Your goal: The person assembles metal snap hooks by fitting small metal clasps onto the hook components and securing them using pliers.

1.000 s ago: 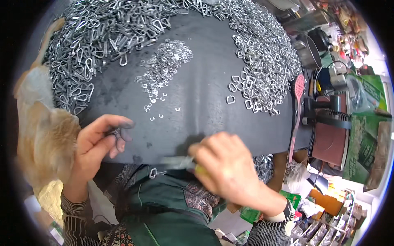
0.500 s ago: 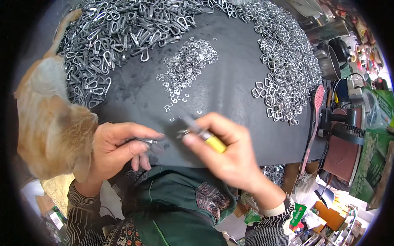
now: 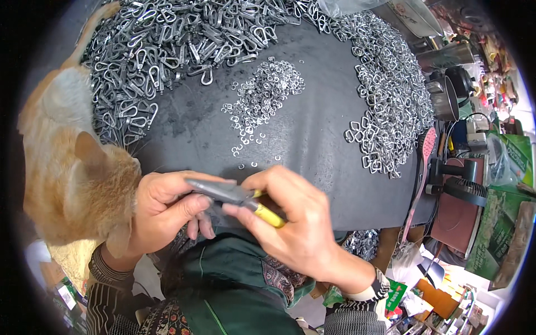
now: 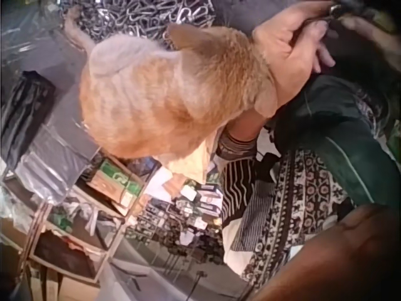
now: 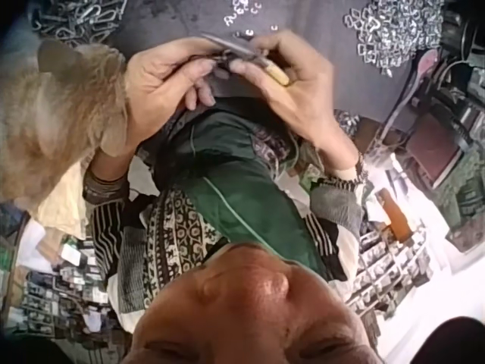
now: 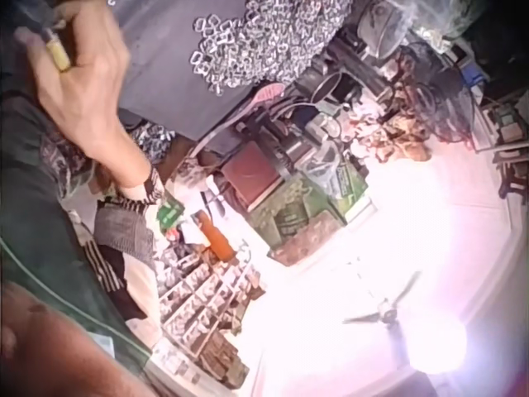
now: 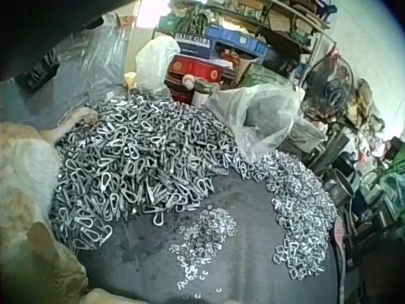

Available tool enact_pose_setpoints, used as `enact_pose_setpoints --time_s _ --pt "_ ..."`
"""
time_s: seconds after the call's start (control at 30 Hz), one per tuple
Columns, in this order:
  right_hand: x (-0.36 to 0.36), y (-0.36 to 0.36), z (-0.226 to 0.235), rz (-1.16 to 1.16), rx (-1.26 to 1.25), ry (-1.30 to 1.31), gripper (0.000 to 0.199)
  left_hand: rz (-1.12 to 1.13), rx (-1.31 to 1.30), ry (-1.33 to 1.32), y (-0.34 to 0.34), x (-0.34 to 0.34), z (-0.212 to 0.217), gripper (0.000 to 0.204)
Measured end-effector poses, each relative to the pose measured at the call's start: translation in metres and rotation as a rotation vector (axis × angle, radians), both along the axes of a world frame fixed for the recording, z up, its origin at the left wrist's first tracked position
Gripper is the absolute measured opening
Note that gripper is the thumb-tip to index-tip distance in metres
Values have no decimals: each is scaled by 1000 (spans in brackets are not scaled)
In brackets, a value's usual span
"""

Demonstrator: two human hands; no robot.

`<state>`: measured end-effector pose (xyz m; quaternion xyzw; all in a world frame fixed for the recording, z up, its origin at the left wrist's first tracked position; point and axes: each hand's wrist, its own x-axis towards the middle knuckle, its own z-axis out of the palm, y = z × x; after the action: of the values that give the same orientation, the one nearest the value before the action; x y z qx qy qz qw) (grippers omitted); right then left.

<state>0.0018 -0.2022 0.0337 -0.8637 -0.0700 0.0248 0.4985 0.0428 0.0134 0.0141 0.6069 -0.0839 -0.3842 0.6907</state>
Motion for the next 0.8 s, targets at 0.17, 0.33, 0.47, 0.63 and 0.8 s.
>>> enact_pose_setpoints --time_s 0.17,0.33,0.47,0.63,0.8 --pt "-6 -40 20 -52 -978 -238 36 -71 27 -24 8 3 -1 22" --pt "-16 -44 13 -23 -1116 -205 27 -158 -38 39 6 2 5 22" --pt "-12 -37 9 -39 -1157 -205 25 -120 -71 109 3 -1 0 19" --pt "-7 -33 12 -7 -1155 -197 25 -74 -100 -345 2 0 -14 16" --pt "-5 -31 12 -11 -1177 -231 24 -116 -1 -227 2 6 -1 17"
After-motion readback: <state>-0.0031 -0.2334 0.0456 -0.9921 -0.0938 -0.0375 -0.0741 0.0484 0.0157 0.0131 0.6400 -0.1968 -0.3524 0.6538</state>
